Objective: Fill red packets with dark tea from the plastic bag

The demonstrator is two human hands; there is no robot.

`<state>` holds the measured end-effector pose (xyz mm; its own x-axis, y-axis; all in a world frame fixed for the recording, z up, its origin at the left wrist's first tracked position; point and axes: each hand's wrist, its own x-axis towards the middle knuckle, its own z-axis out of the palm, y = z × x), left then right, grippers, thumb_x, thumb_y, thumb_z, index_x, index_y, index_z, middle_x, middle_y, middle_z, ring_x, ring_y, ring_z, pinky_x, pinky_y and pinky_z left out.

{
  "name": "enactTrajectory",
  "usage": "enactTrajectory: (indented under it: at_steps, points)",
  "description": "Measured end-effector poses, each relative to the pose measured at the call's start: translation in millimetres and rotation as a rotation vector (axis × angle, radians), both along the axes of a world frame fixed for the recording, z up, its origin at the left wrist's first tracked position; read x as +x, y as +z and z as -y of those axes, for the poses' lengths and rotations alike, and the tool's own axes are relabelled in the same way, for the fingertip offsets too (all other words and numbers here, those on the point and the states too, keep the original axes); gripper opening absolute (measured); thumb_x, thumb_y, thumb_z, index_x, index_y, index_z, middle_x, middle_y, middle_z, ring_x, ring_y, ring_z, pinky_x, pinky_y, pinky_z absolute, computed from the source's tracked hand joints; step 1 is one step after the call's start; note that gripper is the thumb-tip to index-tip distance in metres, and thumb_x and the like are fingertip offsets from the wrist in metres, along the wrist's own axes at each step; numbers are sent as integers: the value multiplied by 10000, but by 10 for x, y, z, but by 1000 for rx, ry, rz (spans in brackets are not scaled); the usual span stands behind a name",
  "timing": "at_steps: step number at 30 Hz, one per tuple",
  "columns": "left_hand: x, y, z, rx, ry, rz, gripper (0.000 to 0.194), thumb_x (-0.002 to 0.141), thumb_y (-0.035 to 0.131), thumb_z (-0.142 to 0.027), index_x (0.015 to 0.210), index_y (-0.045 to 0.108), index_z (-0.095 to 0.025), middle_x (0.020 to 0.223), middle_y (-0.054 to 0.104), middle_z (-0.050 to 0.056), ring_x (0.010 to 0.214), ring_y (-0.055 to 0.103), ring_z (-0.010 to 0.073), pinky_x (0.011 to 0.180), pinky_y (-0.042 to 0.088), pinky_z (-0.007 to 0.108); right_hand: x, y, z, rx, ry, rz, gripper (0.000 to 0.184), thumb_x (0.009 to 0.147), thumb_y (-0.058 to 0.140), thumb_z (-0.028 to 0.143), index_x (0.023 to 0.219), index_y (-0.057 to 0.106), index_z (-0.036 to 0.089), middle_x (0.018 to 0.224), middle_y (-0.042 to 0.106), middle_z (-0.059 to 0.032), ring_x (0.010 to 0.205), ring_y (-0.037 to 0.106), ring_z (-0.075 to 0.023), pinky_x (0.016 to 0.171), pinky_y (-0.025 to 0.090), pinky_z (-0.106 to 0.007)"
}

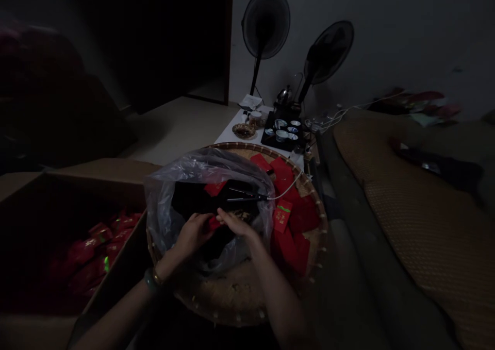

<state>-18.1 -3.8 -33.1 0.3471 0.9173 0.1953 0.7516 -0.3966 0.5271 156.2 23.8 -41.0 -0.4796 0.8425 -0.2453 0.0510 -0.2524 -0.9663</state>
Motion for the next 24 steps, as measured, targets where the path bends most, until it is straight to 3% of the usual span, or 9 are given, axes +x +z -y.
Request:
enactTrajectory:
  at_steps: [3,5,7,10,12,14,18,24]
  points:
    - [-73,-47,20,-39,109,107,368,659,665,-198,1016,579,-183,895,626,51,813,546,198,713,452,308,52,48,-76,-8,-139,-94,654,813,284,659,779,641,112,747,645,-91,782,618,-181,844,424,-367]
    - [-113,-55,37,-45,180,172,366,660,671,-234,1008,572,-180,868,615,46,790,551,189,694,454,302,36,55,-152,64,-274,-71,521,841,339,557,876,622,121,816,645,-100,768,619,-170,770,464,-348]
    - [-141,-48,52,-24,227,220,360,662,670,-258,998,565,-182,863,609,41,782,552,185,684,452,298,-42,32,-245,230,-317,72,327,813,476,371,1039,577,159,961,625,-96,798,606,-157,720,484,-323]
    - [-158,-26,73,37,246,268,353,669,664,-281,990,550,-184,899,606,42,819,551,191,702,452,305,-273,-15,-412,590,-120,333,573,724,515,101,1274,427,233,1253,476,-90,1033,527,-165,823,468,-319]
    - [-159,-15,88,75,257,289,345,672,660,-287,978,543,-181,900,603,44,829,549,194,717,453,316,-468,-25,-538,792,41,538,722,686,488,10,1351,330,240,1374,337,-97,1219,375,-196,954,389,-351]
    - [-157,-15,101,96,265,299,328,680,651,-296,966,540,-179,884,598,46,818,549,195,714,456,324,-654,-16,-658,908,148,759,790,670,468,-29,1382,275,255,1423,246,-102,1277,279,-235,995,341,-392]
    - [-154,-43,102,96,258,327,335,691,638,-307,983,537,-177,903,591,58,826,555,198,715,466,335,-885,11,-815,1023,213,989,761,712,481,8,1378,266,307,1388,278,-105,1210,341,-264,944,374,-423]
    - [-135,-62,79,87,252,350,336,677,648,-283,975,541,-170,905,594,55,837,557,195,723,471,332,-896,11,-882,1012,217,1022,621,768,524,130,1342,322,255,1255,380,-135,1074,457,-242,879,410,-393]
